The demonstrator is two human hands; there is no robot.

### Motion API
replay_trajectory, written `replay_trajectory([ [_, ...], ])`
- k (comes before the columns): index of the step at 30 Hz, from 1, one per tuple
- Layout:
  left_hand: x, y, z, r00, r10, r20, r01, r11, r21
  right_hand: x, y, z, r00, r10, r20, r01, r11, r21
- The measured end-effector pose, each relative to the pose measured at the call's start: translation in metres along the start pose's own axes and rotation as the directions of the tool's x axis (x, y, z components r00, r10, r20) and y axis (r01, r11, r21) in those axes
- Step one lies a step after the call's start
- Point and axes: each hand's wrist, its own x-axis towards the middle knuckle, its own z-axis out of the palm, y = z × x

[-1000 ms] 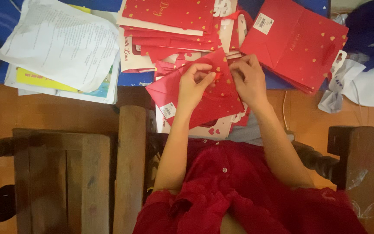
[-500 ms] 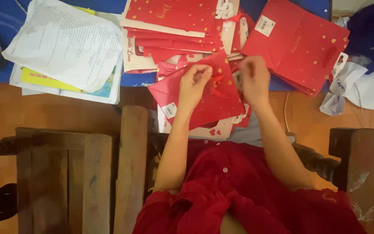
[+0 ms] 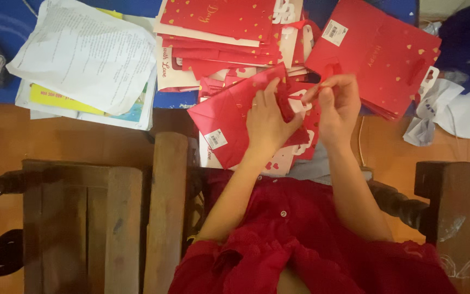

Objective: The person assembles red Valentine's Day gift bags by threading white handles through the bag slots and securing them with red ribbons. The person works on multiple bags one at a time, placing each completed bag aside.

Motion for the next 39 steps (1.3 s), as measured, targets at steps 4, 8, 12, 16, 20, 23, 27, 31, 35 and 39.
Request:
replay_trajectory([
  [4,0.001,-0.014,-0.004,0.983,-0.096,0.156,0.127,0.971,-0.201,-0.003,-0.022,-0.001,0.998,0.058,0.029,-0.056,0.997,-0.058],
  [8,-0.002,-0.015,-0.012,0.927,-0.124,0.353,0.273,0.869,-0.412,0.003,-0.029,0.008,0.968,0.223,0.114,-0.183,0.941,-0.286],
  [12,-0.006,0.0,-0.025,0.973,-0.034,0.23,0.15,0.847,-0.51,0.004,-0.024,0.014,0.94,0.303,0.159,-0.155,0.792,-0.591],
  [16,-0.009,0.012,-0.05,0.986,-0.019,0.168,0.101,0.86,-0.5,0.002,-0.026,0.004,0.823,0.39,0.414,0.041,0.685,-0.727],
  [20,-0.015,0.029,-0.068,0.972,-0.041,0.233,0.159,0.841,-0.517,0.004,-0.04,0.008,0.431,0.807,0.403,-0.079,0.479,-0.874],
  [23,-0.012,0.032,-0.072,0.978,-0.067,0.197,0.156,0.862,-0.482,0.007,-0.066,0.016,0.531,0.749,0.397,-0.073,0.507,-0.859],
  [27,-0.007,0.028,-0.072,0.99,-0.065,0.124,0.118,0.868,-0.483,0.008,-0.109,0.016,0.742,0.566,0.36,-0.055,0.586,-0.808],
  [31,-0.007,0.026,-0.07,0.988,-0.102,0.115,0.147,0.843,-0.518,0.004,-0.131,0.019,0.906,0.369,0.206,-0.027,0.537,-0.843],
  [35,-0.007,0.029,-0.069,0.981,-0.167,0.1,0.194,0.797,-0.572,0.005,-0.134,0.015,0.945,0.087,0.314,0.215,0.558,-0.801],
  [39,-0.007,0.036,-0.067,0.991,-0.095,0.099,0.133,0.843,-0.522,-0.006,-0.107,0.019,0.924,0.36,0.127,-0.216,0.768,-0.602],
])
